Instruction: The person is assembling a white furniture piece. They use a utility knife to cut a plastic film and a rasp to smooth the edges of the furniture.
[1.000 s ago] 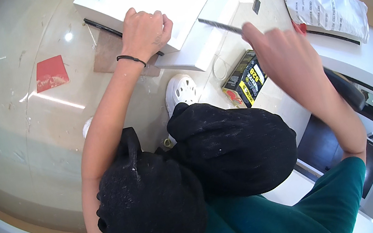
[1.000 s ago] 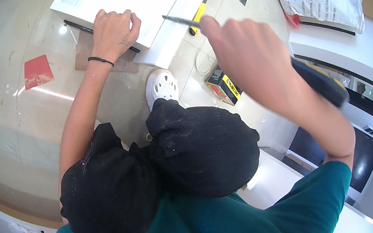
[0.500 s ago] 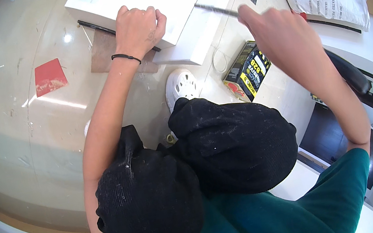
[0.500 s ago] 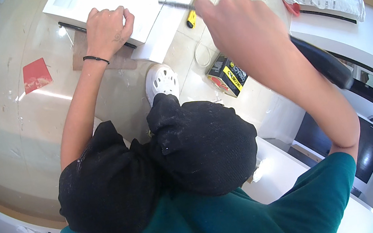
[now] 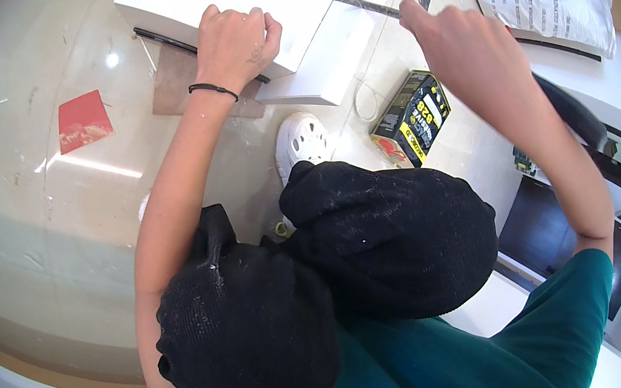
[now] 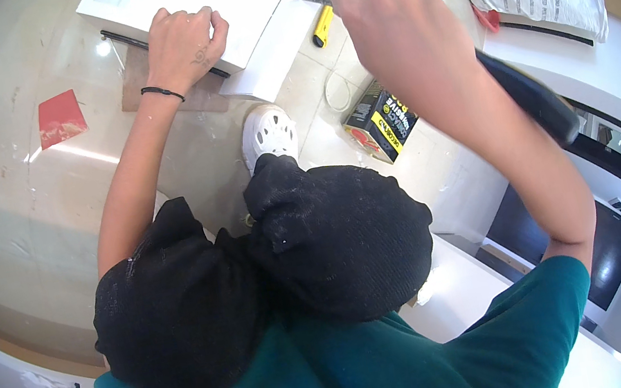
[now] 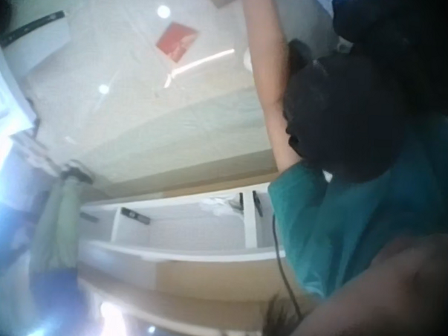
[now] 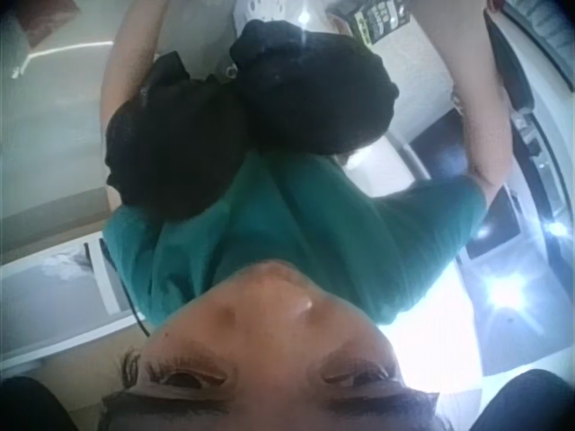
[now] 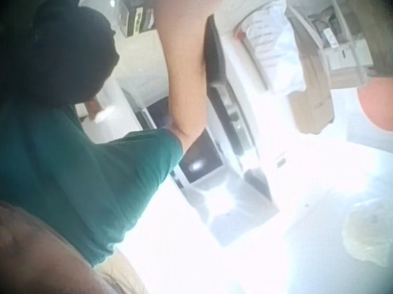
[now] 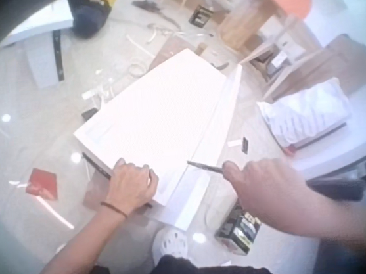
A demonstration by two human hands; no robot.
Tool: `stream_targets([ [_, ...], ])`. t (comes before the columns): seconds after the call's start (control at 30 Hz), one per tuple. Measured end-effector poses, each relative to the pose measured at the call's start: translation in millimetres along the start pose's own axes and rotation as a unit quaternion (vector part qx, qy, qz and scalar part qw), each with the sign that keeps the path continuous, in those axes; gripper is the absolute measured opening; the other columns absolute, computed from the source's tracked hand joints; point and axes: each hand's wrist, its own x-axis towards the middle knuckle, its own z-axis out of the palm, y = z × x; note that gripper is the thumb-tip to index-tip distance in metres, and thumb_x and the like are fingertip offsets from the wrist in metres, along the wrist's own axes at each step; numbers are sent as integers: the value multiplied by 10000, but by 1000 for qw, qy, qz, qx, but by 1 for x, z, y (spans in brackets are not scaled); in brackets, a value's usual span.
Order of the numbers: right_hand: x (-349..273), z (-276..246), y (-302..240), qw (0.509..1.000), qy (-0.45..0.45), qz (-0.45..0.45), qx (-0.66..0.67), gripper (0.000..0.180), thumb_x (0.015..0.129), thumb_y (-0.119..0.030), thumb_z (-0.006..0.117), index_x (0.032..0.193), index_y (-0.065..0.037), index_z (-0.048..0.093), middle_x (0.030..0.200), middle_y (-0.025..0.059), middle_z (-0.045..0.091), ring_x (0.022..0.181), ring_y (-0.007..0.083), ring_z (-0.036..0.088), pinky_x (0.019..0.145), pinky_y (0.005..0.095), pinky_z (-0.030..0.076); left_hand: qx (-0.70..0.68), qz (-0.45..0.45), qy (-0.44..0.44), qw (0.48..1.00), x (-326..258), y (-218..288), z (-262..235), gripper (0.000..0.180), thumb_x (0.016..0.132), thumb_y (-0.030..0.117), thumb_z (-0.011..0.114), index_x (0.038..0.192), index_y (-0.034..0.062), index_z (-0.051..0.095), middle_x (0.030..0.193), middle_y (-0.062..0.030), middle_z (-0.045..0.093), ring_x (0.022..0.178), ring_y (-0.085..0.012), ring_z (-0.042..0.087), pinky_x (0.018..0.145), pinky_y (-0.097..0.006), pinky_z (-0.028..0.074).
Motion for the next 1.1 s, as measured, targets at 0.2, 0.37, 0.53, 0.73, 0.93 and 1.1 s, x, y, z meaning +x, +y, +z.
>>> stream_targets([
  [0.2, -12, -12, -12, 996, -79, 2, 46, 145, 1049, -197, 547, 1075, -54, 554, 643, 142, 643, 619, 328, 703, 528, 435, 540, 6, -14, -2, 1000, -5, -4, 2, 322, 911, 216, 574, 635, 69, 650, 493, -135, 576, 472, -306, 552, 690, -401, 435],
  [0.37, 6, 6, 2, 1000, -6, -2, 16, 73, 932, -76, 617, 988, -42, 584, 642, 124, 648, 587, 256, 709, 499, 341, 550, -1, 6, 22, 1000, -1, -3, 2, 324, 910, 219, 577, 634, 68, 652, 489, -130, 573, 470, -304, 551, 690, -402, 437],
  [0.53, -12, -10, -14, 998, -42, -23, 32, 94, 917, -56, 620, 999, -33, 582, 654, 124, 654, 591, 254, 710, 504, 339, 555, 5, 0, 13, 1000, -4, -4, 1, 326, 910, 220, 576, 632, 66, 650, 488, -130, 568, 473, -302, 549, 685, -405, 433],
  [0.73, -14, -9, -11, 999, -27, -11, 28, 125, 912, -64, 630, 1010, -31, 561, 646, 122, 648, 589, 259, 708, 495, 335, 545, 2, 1, 16, 1000, -2, -2, 1, 328, 909, 217, 577, 627, 65, 646, 482, -131, 560, 477, -297, 551, 682, -404, 430],
  [0.93, -5, 5, -13, 1000, -13, 14, 24, 102, 956, -103, 604, 1034, -53, 559, 658, 130, 653, 609, 280, 709, 508, 379, 537, 0, 16, 47, 999, -1, -2, 5, 337, 884, 207, 589, 582, 68, 645, 463, -123, 558, 423, -284, 502, 660, -391, 416],
  [1.1, -12, -11, -15, 997, -54, 15, 61, 100, 1033, -158, 546, 1078, -70, 553, 631, 134, 631, 598, 326, 689, 499, 421, 521, 0, 4, 27, 1000, -6, -4, 3, 335, 906, 209, 582, 609, 65, 642, 481, -132, 561, 470, -296, 549, 672, -400, 428],
])
